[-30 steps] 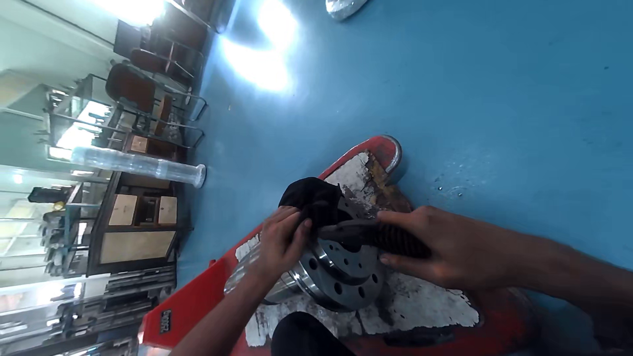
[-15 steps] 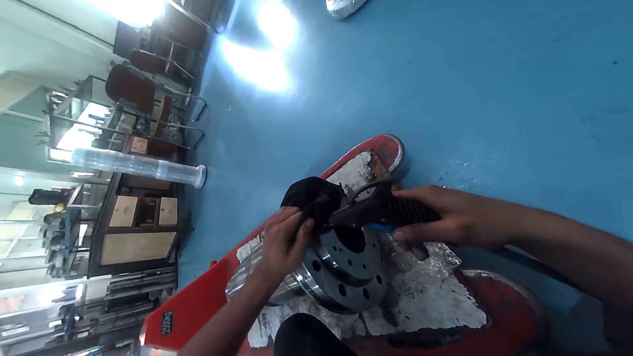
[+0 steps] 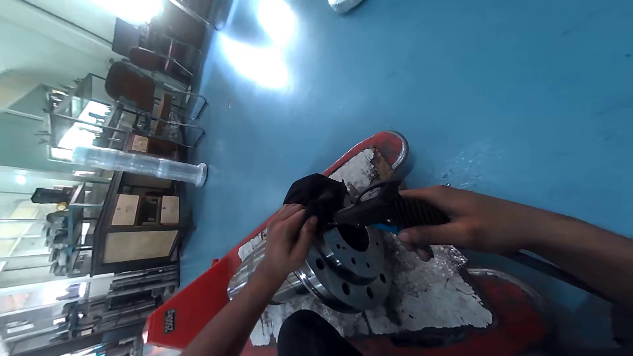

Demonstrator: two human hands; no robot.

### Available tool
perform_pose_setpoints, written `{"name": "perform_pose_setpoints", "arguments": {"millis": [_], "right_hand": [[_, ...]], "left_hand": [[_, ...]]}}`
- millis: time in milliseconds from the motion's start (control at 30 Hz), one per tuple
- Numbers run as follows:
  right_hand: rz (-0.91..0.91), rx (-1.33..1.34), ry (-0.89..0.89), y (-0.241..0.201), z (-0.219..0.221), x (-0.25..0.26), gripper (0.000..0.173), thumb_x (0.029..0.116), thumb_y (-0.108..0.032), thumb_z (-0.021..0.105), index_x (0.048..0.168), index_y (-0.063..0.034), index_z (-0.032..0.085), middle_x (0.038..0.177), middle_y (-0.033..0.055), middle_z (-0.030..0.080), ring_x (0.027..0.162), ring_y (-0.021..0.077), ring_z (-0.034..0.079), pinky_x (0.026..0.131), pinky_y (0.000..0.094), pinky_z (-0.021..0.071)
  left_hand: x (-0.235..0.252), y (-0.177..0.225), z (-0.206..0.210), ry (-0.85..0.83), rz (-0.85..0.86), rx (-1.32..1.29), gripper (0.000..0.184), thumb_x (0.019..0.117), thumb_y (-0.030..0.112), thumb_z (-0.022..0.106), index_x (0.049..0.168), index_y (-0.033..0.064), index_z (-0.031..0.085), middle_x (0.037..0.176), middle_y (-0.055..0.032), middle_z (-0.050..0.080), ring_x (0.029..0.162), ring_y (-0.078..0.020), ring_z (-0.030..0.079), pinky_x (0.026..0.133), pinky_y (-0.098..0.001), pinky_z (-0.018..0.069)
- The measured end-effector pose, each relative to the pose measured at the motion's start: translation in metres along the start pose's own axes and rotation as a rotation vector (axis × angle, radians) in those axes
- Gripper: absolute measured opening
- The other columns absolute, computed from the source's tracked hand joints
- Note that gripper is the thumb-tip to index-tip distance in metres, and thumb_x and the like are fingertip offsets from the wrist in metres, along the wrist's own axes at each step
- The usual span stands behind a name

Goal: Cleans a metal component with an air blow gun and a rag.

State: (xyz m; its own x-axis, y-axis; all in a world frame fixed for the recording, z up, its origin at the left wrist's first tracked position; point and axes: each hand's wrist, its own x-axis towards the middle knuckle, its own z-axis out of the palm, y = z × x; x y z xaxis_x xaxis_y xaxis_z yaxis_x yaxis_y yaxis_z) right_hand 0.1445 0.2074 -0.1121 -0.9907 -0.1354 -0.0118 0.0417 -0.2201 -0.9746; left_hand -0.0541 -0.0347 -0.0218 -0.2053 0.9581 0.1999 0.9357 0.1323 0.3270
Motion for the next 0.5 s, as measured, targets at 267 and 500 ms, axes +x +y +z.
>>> {"name": "perform_pose_setpoints", "arguments": {"millis": [267,500], "right_hand": [[-0.08,-0.348,0.071,-0.008,0.009,-0.013,0.024,0.0922,-0.037,0.068,0.109,-0.0204,0.064,0.079,-0.0111,0.066,0.069,-0.0014,0.064,0.062,0.0194,0.0549],[-0.06,0.082,0.021,0.011,-0.02,-0.047,0.031,0.0908,-0.039,0.07,0.112,-0.0158,0.068,0.09,0.0045,0.077,0.072,0.0176,0.074,0.061,0.0265,0.0623]], "left_hand": [[-0.001,0.0,0.003,0.022,-0.018,0.008,0.045,0.108,0.03,0.043,0.077,0.0052,0.064,0.076,-0.0036,0.062,0.081,-0.0106,0.063,0.082,-0.0292,0.0532],[-0.004,0.014,0.01,0.429,-0.455,-0.33,0.037,0.1112,0.031,0.042,0.087,0.0196,0.068,0.075,0.0125,0.068,0.069,0.0025,0.066,0.063,-0.0199,0.058]]}}
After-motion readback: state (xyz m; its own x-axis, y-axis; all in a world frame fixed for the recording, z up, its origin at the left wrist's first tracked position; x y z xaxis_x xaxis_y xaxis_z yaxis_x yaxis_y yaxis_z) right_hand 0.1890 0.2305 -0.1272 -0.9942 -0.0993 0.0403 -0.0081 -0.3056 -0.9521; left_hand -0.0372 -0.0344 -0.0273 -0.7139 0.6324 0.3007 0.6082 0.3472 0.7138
